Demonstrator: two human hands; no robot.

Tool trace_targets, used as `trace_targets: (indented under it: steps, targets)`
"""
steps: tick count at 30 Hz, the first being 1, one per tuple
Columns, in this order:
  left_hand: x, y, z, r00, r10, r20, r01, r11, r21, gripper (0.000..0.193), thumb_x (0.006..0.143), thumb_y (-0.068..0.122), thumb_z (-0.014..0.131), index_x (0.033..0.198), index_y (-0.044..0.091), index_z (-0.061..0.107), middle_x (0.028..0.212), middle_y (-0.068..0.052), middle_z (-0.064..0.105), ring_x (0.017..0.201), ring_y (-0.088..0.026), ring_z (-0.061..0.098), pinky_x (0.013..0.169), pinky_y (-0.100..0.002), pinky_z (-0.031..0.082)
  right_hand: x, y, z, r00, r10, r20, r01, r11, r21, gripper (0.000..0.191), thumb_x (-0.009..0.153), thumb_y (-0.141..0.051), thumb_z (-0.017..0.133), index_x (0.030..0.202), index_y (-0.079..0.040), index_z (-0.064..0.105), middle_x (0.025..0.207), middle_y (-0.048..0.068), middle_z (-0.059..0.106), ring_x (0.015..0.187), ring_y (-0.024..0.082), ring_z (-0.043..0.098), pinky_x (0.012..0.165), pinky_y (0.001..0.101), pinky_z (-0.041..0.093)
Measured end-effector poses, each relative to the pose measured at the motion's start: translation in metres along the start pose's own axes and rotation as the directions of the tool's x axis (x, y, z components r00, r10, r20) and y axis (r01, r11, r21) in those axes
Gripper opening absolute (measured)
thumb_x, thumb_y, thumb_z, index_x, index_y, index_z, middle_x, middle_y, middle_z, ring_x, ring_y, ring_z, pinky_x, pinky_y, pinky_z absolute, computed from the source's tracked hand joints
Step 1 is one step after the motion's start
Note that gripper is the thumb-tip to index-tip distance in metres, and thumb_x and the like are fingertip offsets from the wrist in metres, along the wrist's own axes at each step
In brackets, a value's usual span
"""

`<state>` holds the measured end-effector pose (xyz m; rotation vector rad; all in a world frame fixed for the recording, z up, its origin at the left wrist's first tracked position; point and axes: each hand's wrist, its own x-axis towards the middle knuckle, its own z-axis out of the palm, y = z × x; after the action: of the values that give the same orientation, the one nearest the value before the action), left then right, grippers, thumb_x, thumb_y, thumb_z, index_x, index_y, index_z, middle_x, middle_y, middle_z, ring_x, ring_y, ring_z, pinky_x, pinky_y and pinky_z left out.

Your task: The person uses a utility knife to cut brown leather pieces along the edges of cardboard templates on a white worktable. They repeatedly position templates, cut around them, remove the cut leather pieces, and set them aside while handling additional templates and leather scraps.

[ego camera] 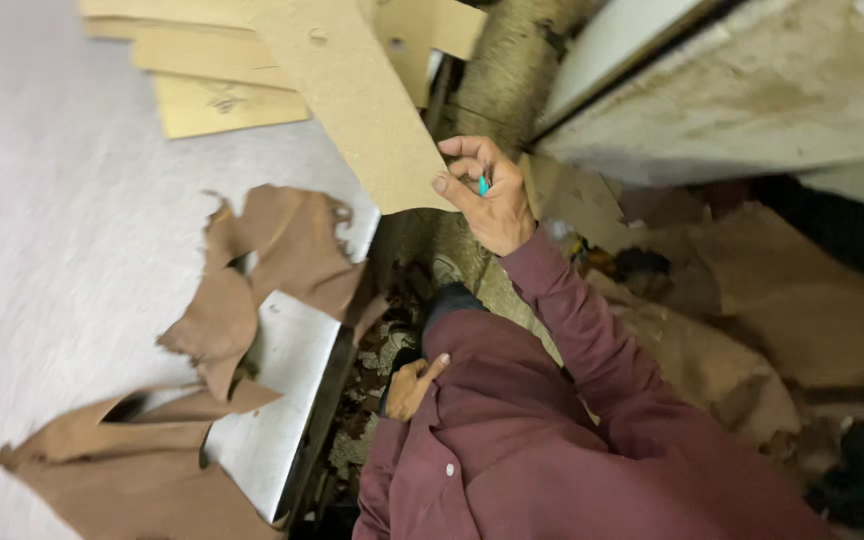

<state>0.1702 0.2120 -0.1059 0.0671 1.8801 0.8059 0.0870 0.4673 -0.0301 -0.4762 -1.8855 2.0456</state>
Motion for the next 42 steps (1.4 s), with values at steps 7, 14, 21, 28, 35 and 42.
trace_targets:
  steps: [7, 14, 21, 28, 35, 42]
  targets:
    - [0.001, -0.021, 0.038, 0.973, 0.13, 0.19, -0.167, 0.967, 0.194, 0.081, 0.082, 0.071, 0.06, 0.117, -0.001, 0.07, 0.114, -0.027, 0.072, 0.111, -0.039, 0.068, 0.096, -0.043, 0.05, -0.146, 0.073, -0.075, 0.845, 0.39, -0.366, -0.426, 0.904, -0.022, 0.037, 0.092, -0.014, 0.076, 0.122, 0.005, 0.068, 0.096, 0.003, 0.075, 0.085, 0.007, 0.066, 0.077, 0.0233, 0.054]
    - [-0.006, -0.036, 0.046, 0.939, -0.017, 0.344, -0.12, 0.92, 0.373, 0.083, 0.082, 0.071, 0.067, 0.113, -0.006, 0.073, 0.106, -0.031, 0.073, 0.106, -0.039, 0.073, 0.095, -0.043, 0.053, -0.228, 0.078, -0.076, 0.49, 0.797, -0.353, -0.668, 0.604, 0.435, 0.03, 0.09, -0.017, 0.073, 0.113, 0.0, 0.066, 0.051, 0.001, 0.044, 0.034, 0.01, 0.035, 0.033, 0.0301, 0.025]
    - [-0.016, -0.043, 0.03, 0.974, 0.134, 0.183, -0.173, 0.959, 0.222, 0.082, 0.085, 0.068, 0.067, 0.119, -0.006, 0.069, 0.108, -0.029, 0.071, 0.104, -0.038, 0.069, 0.092, -0.043, 0.052, -0.189, 0.069, -0.094, 0.498, 0.608, -0.619, -0.725, 0.683, 0.088, 0.038, 0.094, -0.037, 0.074, 0.109, -0.003, 0.067, 0.092, 0.012, 0.075, 0.064, 0.018, 0.056, 0.054, 0.0347, 0.045]
    - [0.0, -0.022, 0.013, 0.986, 0.082, 0.145, -0.114, 0.965, 0.234, 0.091, 0.082, 0.072, 0.068, 0.129, -0.005, 0.064, 0.122, -0.028, 0.069, 0.117, -0.037, 0.067, 0.102, -0.041, 0.051, -0.166, 0.09, -0.022, 0.919, 0.392, 0.04, -0.262, 0.686, -0.679, 0.027, 0.087, -0.029, 0.073, 0.102, -0.007, 0.075, 0.095, 0.02, 0.076, 0.088, 0.037, 0.072, 0.08, 0.0457, 0.057]
    - [0.0, -0.035, -0.005, 0.963, 0.04, -0.266, -0.101, 0.971, -0.217, 0.062, 0.082, 0.058, 0.071, 0.116, 0.006, 0.075, 0.107, -0.021, 0.077, 0.101, -0.033, 0.075, 0.089, -0.041, 0.057, -0.097, 0.079, -0.011, 0.92, 0.219, 0.324, 0.135, 0.601, -0.788, 0.032, 0.088, -0.018, 0.071, 0.116, -0.003, 0.073, 0.103, 0.021, 0.074, 0.095, 0.04, 0.07, 0.08, 0.0468, 0.056]
    - [-0.054, -0.042, 0.001, 0.695, 0.151, -0.703, -0.363, 0.918, -0.161, 0.035, 0.089, 0.023, 0.075, 0.118, 0.004, 0.072, 0.107, -0.014, 0.076, 0.092, -0.025, 0.072, 0.082, -0.034, 0.056, -0.015, 0.017, 0.019, 0.85, -0.02, 0.526, 0.374, 0.727, -0.576, 0.031, 0.1, -0.016, 0.069, 0.127, -0.001, 0.069, 0.106, 0.018, 0.072, 0.089, 0.026, 0.072, 0.07, 0.0376, 0.059]
